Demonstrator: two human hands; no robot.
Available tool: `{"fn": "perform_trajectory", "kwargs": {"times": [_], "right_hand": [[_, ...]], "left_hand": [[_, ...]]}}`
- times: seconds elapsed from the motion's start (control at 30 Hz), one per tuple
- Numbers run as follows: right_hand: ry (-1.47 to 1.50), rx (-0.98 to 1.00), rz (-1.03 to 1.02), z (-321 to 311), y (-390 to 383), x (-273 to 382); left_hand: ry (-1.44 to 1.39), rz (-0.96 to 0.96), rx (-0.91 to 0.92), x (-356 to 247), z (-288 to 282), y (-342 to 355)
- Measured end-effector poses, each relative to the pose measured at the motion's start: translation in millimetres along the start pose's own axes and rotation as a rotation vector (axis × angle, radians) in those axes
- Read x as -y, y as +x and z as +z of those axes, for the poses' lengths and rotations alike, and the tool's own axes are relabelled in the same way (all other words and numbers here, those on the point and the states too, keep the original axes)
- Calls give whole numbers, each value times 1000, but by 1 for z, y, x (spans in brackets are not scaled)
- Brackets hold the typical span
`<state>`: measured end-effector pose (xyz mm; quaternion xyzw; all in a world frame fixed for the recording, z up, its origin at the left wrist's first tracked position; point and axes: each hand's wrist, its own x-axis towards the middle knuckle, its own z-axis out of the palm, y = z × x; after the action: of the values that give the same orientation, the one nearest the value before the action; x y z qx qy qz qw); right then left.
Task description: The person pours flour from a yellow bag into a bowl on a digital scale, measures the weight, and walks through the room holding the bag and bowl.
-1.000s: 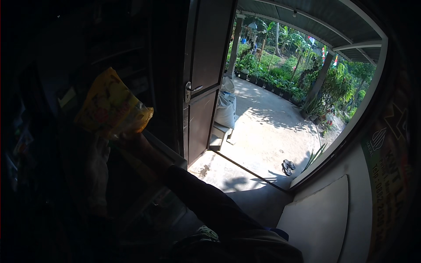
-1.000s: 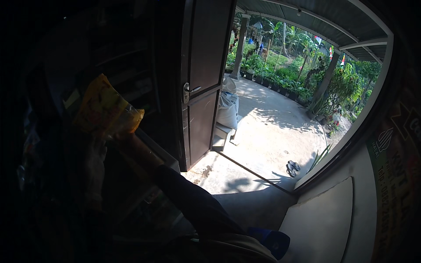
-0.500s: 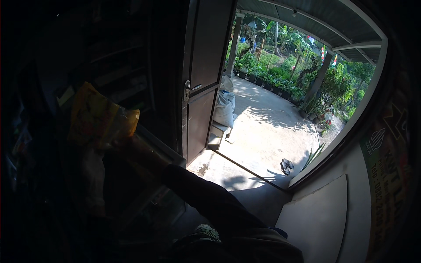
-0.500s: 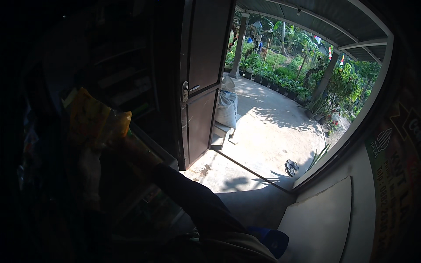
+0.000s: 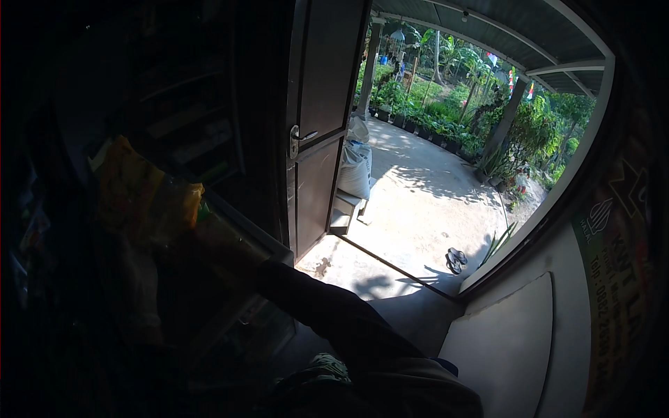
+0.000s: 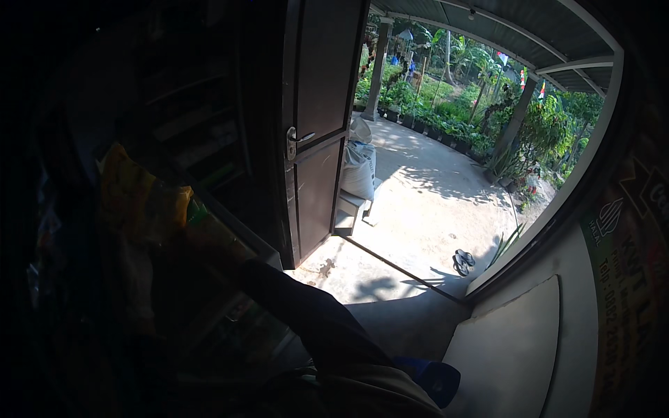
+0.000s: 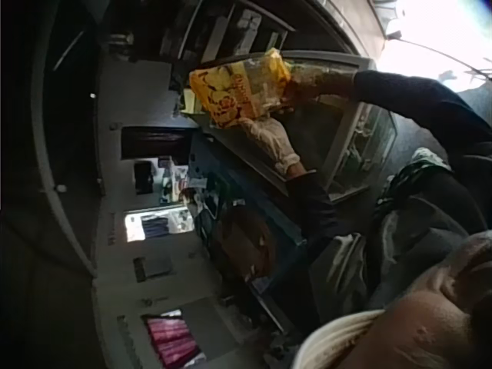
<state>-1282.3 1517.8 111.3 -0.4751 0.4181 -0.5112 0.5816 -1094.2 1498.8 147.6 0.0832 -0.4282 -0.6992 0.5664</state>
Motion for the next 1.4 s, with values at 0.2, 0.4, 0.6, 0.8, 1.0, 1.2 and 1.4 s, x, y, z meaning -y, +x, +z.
{"fn": "perform_trajectory", "kwargs": {"times": [0.2,0.4,0.6,0.8,1.0,1.2,1.4], "right_hand": [[-129,458,-544,-53,40,-57],[-485,243,-322,-1,18,-34],[-1072,94,-501,-10,10,-24],[-429,272,-382,-10,16,-35],[-293,336,-400,-12,26,-47],[-84,421,-406,2,38,-52],[261,437,-406,3,44,-57]], "left_hand": [[107,14,1,16,31,10],[1659,588,-64,-21,16,-8],[379,197,-173,-11,38,-5],[1598,565,-110,-17,30,-11],[1704,729,-118,-17,44,-13],[1762,683,-147,-15,-10,-2],[1800,703,-142,-7,-4,-2]]}}
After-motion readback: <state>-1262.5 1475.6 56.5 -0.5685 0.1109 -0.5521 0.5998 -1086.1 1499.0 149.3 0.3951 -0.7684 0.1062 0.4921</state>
